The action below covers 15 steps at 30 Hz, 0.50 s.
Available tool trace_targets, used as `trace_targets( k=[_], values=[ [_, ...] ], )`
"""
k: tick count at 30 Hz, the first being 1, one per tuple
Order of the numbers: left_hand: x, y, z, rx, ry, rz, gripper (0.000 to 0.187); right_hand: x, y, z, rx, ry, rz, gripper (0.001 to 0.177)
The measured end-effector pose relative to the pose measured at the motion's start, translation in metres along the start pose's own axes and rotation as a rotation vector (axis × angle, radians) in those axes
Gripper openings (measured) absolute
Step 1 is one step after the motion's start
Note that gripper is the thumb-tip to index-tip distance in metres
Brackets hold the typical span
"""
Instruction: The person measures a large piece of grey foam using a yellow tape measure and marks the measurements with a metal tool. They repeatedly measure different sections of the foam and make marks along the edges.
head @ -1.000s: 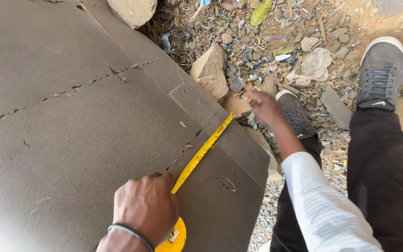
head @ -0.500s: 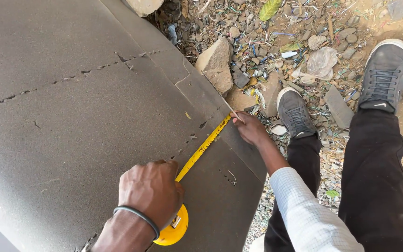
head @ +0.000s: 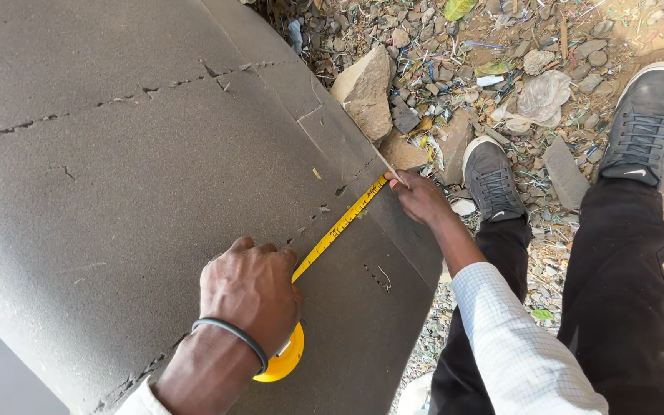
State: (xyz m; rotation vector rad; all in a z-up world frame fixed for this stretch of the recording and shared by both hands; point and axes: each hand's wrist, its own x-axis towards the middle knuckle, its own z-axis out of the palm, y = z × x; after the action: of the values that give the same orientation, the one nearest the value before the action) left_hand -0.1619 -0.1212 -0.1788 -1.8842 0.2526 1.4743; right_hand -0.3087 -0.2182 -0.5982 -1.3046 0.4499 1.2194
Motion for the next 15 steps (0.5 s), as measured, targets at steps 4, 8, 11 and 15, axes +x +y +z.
trace_targets(
  k=[4,8,11,15],
  values=[
    [0.001,0.001,0.004,0.013,0.020,0.018,0.031,-0.016,0.000,-0.022,0.030,0.101,-0.008,0.053],
    [-0.005,0.004,-0.004,0.025,0.063,-0.018,0.026,-0.040,0.009,-0.072,-0.256,0.231,-0.149,0.058],
    [-0.004,0.005,-0.001,-0.002,0.054,-0.012,0.029,-0.142,-0.048,-0.128,-0.359,0.246,-0.112,0.059],
    [-0.006,0.005,-0.001,0.012,0.060,-0.016,0.030,-0.198,-0.038,-0.184,-0.500,0.233,-0.183,0.054]
  ],
)
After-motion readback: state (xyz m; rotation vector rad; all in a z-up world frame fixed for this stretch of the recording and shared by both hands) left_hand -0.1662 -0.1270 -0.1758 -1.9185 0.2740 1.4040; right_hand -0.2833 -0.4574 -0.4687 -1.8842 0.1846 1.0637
